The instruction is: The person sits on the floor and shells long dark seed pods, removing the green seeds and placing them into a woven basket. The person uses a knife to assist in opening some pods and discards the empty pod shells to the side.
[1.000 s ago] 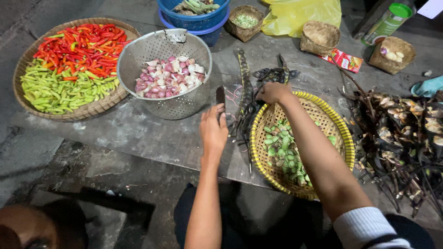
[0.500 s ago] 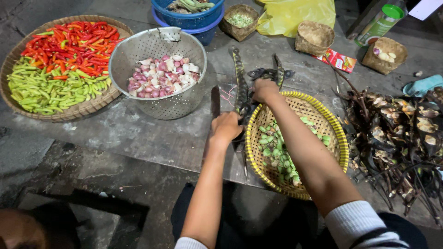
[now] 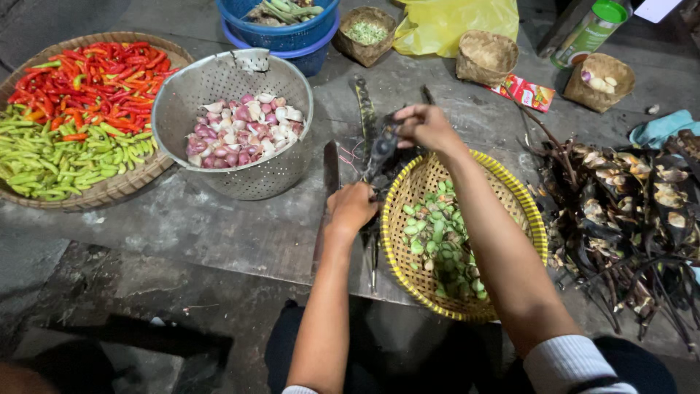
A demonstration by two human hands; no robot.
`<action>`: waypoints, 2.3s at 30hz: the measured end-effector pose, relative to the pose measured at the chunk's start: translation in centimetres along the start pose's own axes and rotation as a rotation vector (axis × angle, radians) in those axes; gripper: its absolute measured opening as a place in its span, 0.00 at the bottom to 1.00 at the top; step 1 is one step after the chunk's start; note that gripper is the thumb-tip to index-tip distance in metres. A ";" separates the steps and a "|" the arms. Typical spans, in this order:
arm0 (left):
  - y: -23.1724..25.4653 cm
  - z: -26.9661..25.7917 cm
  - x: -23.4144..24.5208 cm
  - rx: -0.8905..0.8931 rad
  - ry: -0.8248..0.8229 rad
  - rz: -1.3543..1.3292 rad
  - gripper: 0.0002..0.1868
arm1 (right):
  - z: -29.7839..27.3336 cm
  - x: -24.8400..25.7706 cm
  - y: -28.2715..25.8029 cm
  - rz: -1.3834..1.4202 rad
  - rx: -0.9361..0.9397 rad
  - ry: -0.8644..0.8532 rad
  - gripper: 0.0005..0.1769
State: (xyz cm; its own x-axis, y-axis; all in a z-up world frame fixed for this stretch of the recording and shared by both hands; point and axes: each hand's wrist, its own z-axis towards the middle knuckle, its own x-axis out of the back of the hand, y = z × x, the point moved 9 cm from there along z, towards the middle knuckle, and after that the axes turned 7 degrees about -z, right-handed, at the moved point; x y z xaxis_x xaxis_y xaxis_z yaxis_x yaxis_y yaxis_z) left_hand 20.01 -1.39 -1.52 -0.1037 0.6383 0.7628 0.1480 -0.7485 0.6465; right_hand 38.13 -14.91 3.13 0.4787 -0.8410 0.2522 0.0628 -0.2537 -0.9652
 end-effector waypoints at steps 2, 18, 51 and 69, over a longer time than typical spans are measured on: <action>0.7 -0.3 0.3 -0.042 0.005 0.060 0.13 | -0.4 0.7 -0.9 0.051 0.031 0.043 0.15; -1.1 -0.5 4.9 -0.205 -0.030 -0.731 0.30 | 0.5 3.1 0.0 0.316 0.085 0.220 0.16; 6.5 -8.7 17.4 -0.434 0.458 -1.517 0.28 | -10.0 -5.7 -8.6 -0.123 0.099 -0.495 0.35; 16.2 -12.3 8.2 -0.556 -0.332 -1.062 0.15 | -20.4 0.4 -9.1 0.588 0.163 -0.247 0.26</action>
State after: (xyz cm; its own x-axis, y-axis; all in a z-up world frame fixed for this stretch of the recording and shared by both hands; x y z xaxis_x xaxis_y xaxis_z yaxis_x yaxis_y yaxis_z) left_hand 9.42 -10.52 15.42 0.3485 0.9283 -0.1300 -0.3022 0.2426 0.9219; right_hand 19.85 -22.70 13.40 0.6590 -0.6781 -0.3254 -0.1486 0.3068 -0.9401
